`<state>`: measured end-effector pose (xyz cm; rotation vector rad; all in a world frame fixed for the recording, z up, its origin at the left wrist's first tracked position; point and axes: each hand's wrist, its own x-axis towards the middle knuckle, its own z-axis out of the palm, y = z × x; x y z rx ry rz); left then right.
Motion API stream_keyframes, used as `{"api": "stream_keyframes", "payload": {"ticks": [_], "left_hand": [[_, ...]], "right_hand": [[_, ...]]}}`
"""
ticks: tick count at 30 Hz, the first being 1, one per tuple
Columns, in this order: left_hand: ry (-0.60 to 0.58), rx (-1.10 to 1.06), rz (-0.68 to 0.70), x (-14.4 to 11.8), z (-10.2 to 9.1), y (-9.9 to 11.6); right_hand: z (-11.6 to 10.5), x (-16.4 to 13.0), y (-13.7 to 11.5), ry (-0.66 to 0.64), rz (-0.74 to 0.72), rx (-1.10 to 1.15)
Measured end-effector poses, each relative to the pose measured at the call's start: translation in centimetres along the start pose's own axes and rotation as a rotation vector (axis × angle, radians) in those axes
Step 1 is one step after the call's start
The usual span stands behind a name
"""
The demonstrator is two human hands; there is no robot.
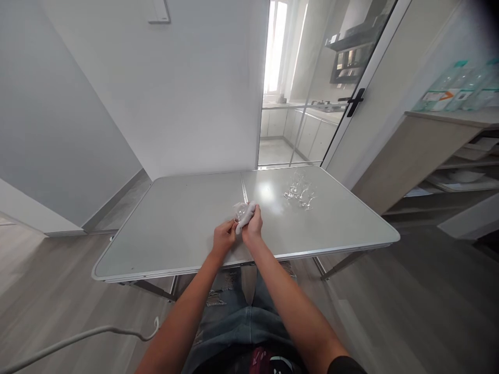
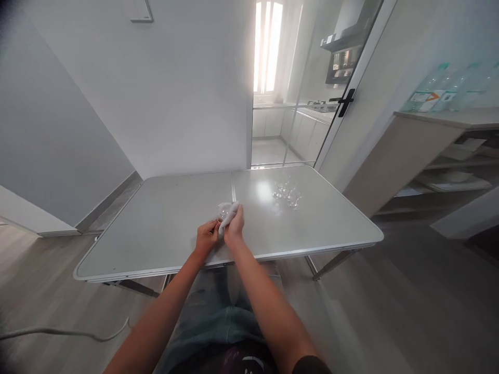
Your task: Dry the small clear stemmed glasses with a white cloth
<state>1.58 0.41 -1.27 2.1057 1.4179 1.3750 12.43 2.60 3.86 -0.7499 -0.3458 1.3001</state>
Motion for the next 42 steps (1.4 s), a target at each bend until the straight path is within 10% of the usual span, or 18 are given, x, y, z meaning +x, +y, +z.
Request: {"api": "stream_keyframes", "payload": {"ticks": [6, 17, 22, 26, 30, 34, 42], "left_hand": [[-0.002, 0.202, 0.085, -0.4, 0.7, -0.3], [-0.109, 0.257, 0.113, -0.4, 0.6, 0.4], [-0.183, 0.242, 0.159, -0.7, 0.2, 0.5], [-0.133, 0.092, 0.111, -0.6, -0.3, 0.6], [-0.125, -0.047, 0.071, -0.3, -0.6, 1.1], [-0.1, -0.101, 0.027, -0.1, -0.9, 1.4], [0.038, -0.134, -0.066, 0.0, -1.1, 1.4]], "right_hand": [[-0.9, -1.5, -0.5, -0.034, -0.485, -0.554], [-0.9, 2.3, -3.4, -0.281, -0.465, -0.834], [-0.7, 4.7, -6.2, -0.563, -0.067, -1.002], [-1.3, 5.7, -6.9, -0.737, 0.359, -0.633], [-1.9, 5.0, -5.1, -0.592, 0.464, -0.175], [-2.1, 3.9, -2.7, -0.328, 0.269, 0.144], [-3.6, 3.8, -2.3, -0.07, 0.01, 0.204]]}}
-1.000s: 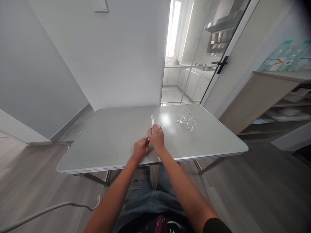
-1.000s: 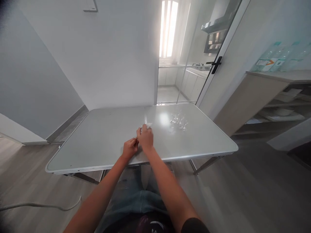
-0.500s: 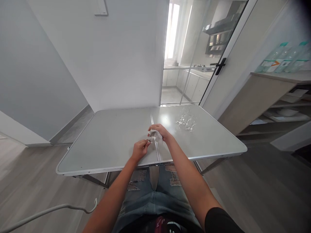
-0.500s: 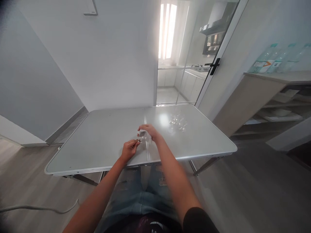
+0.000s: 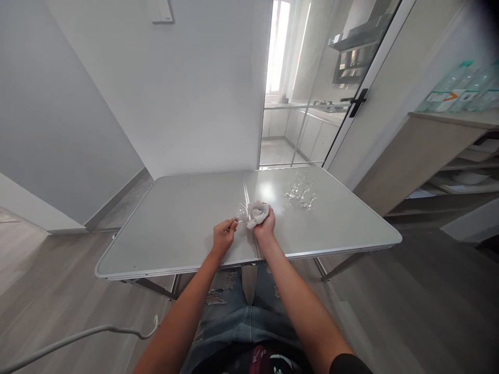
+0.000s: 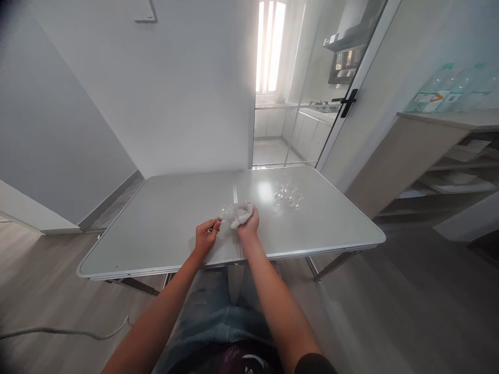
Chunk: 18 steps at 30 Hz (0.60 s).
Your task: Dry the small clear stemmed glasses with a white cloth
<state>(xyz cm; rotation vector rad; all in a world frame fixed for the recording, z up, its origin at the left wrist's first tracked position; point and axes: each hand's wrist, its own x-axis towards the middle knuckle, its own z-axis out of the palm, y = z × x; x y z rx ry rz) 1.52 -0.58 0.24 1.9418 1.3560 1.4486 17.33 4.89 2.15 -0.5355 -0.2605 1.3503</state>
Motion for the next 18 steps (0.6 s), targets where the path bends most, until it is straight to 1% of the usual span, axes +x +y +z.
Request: {"api": "stream_keyframes", "payload": {"ticks": [1, 3, 5, 6, 9, 11, 16, 18], "left_hand": [[0.004, 0.002, -0.004, 0.0, 0.1, -0.1], [0.0, 0.019, 0.0, 0.1, 0.4, -0.3], [0.008, 0.044, 0.005, 0.1, 0.5, -0.5], [0.02, 0.054, 0.004, 0.1, 0.6, -0.6], [0.048, 0.074, -0.016, 0.1, 0.6, -0.6], [0.028, 0.055, -0.043, 0.2, 0.5, -0.5], [-0.002, -0.161, -0.163, 0.5, 0.5, -0.4], [-0.043, -0.214, -0.211, 0.6, 0.6, -0.7]], "right_hand": [[0.1, -0.5, 0.1, -0.032, 0.036, -0.025], [0.5, -1.7, 0.9, -0.146, 0.103, -0.076], [1.1, -3.0, 2.1, -0.252, 0.119, -0.13], [1.3, -3.5, 2.8, -0.277, 0.105, -0.157], [1.5, -4.3, 4.4, -0.269, 0.036, -0.205], [1.4, -4.2, 4.7, -0.246, 0.001, -0.198], [1.0, -2.5, 3.5, -0.141, -0.097, -0.136], [0.8, -1.8, 3.0, -0.122, -0.127, -0.113]]}}
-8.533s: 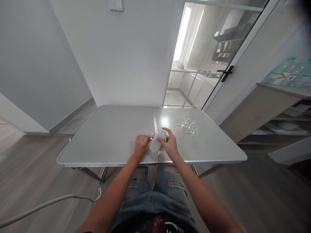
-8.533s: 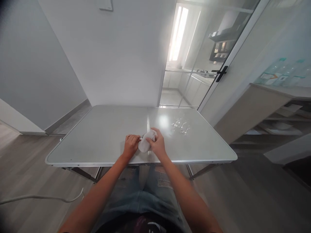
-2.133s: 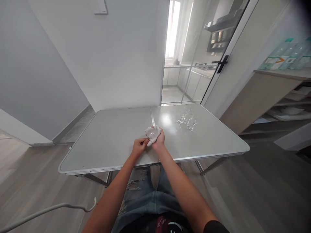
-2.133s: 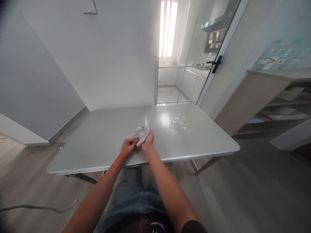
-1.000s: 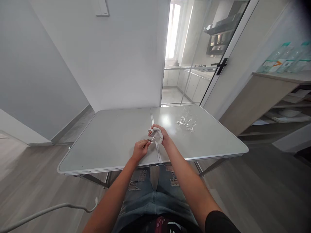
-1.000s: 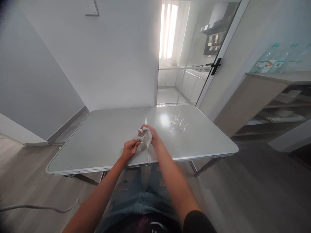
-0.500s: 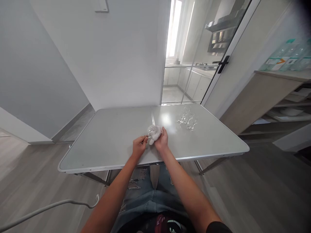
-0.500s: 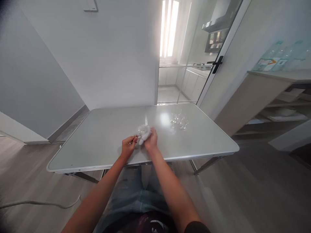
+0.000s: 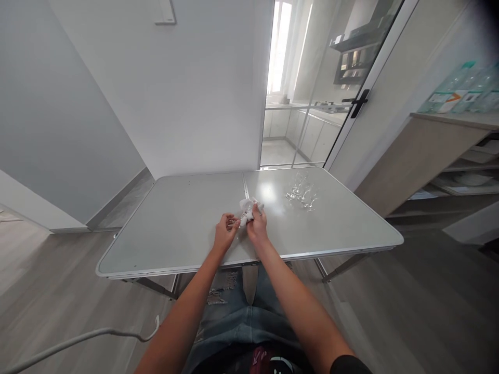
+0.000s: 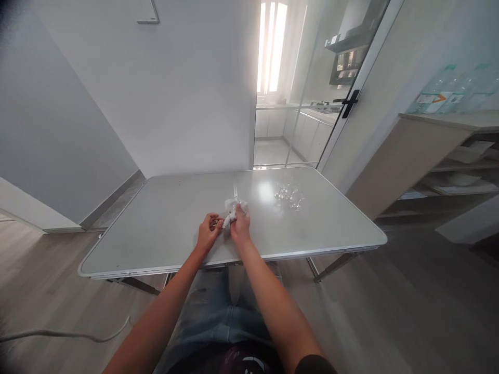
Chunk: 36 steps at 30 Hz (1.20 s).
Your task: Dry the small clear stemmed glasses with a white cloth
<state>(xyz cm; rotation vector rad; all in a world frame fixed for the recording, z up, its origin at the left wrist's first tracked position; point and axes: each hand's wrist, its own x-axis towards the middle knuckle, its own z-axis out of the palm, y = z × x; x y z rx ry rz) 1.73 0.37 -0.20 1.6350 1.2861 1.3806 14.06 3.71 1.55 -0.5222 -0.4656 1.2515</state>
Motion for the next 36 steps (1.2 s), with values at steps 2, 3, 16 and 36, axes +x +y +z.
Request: {"api": "stream_keyframes", "payload": {"ticks": [2, 3, 16, 36], "left_hand": [[-0.07, 0.005, -0.016, 0.1, 0.2, -0.3], [-0.11, 0.021, -0.011, 0.1, 0.3, -0.5], [-0.147, 0.006, 0.065, 0.1, 0.7, -0.9], [-0.362, -0.297, -0.133, -0.1, 0.4, -1.2]], "right_hand": [[-0.3, 0.5, -0.1, -0.001, 0.006, 0.028], [-0.5, 0.7, 0.0, 0.004, 0.018, 0.045], [0.4, -2.3, -1.4, -0.298, 0.194, -0.045], [-3.3, 0.7, -0.5, -0.381, 0.291, -0.181]]}}
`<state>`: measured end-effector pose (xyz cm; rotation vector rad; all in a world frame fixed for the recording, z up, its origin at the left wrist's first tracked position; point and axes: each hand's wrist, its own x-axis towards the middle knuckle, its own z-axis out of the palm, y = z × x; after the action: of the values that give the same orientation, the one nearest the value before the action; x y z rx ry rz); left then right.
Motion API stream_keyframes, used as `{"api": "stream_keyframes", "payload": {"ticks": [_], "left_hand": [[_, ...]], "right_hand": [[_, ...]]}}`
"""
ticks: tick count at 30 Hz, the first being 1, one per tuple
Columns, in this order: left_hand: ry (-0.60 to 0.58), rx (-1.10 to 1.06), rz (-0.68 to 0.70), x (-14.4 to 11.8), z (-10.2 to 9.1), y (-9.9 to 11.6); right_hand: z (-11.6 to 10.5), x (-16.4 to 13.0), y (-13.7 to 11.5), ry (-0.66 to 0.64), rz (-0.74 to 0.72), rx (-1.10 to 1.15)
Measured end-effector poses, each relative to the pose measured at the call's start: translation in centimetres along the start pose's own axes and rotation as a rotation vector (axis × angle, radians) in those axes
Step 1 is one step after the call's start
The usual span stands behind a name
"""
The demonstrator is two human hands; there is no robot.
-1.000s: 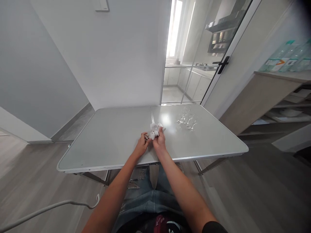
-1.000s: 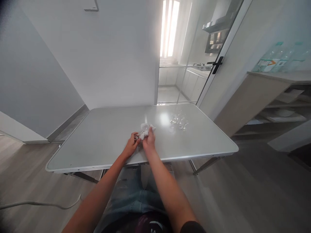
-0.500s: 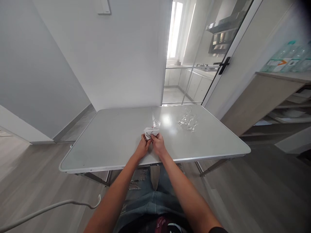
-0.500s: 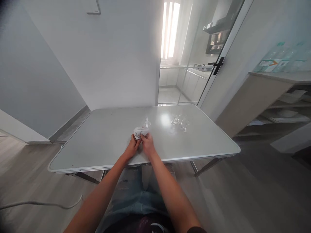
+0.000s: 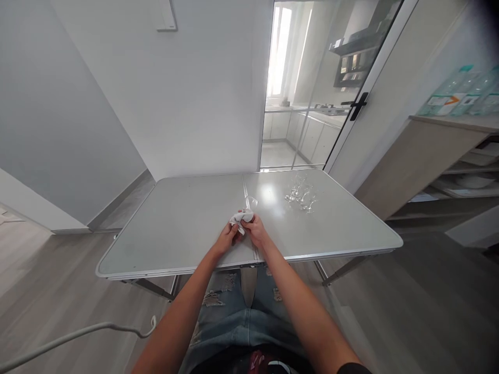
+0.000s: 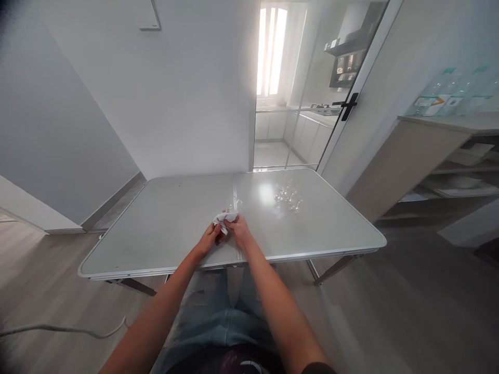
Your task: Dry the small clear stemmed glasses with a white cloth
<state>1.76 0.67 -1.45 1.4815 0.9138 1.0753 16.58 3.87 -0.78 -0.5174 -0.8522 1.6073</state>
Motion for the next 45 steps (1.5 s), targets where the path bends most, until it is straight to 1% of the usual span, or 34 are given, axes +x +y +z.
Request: {"api": "stream_keyframes", "payload": {"ticks": [5, 8, 10, 12, 16, 20, 22, 26, 32, 36, 39, 42, 45], "left_hand": [[0.12, 0.241, 0.109, -0.1, 0.6, 1.0], [0.166, 0.369, 0.135, -0.4, 0.8, 1.5], [0.177, 0.391, 0.122, -0.5, 0.8, 1.6], [0.177, 0.354, 0.093, -0.6, 0.7, 1.5], [0.172, 0.201, 0.053, -0.5, 0.5, 0.9], [0.196, 0.1, 0.013, -0.5, 0.2, 0.4], [0.178, 0.121, 0.014, -0.4, 0.1, 0.4], [0.095, 0.195, 0.038, -0.2, 0.0, 0.6], [0.123, 0.14, 0.053, -0.1, 0.2, 0.7], [0.129, 0.065, 0.02, -0.3, 0.1, 0.3], [0.128, -0.024, -0.024, -0.3, 0.0, 0.3], [0.135, -0.01, -0.032, -0.3, 0.0, 0.5], [0.173, 0.11, 0.047, -0.3, 0.1, 0.9]], "right_hand": [[0.0, 0.1, 0.2, 0.042, 0.01, 0.154], [-0.3, 0.2, 0.3, 0.059, -0.016, 0.196], [-0.5, 0.2, 0.4, 0.057, -0.038, 0.203], [-0.5, 0.3, 0.5, 0.039, -0.05, 0.209], [-0.1, 0.2, 0.4, -0.029, -0.057, 0.207], [0.3, 0.2, 0.4, -0.058, -0.025, 0.156], [0.3, 0.2, 0.5, -0.04, -0.029, 0.153], [0.1, 0.6, 0.7, 0.053, -0.108, 0.187], [-0.1, 0.9, 1.1, 0.07, -0.074, 0.145], [-0.3, 0.7, 1.4, 0.08, -0.158, -0.012], [-0.3, 0.5, 1.3, 0.077, -0.176, -0.087], [0.0, 0.3, 1.1, 0.086, -0.139, -0.014], [0.1, 0.3, 0.9, 0.112, -0.108, 0.109]]}}
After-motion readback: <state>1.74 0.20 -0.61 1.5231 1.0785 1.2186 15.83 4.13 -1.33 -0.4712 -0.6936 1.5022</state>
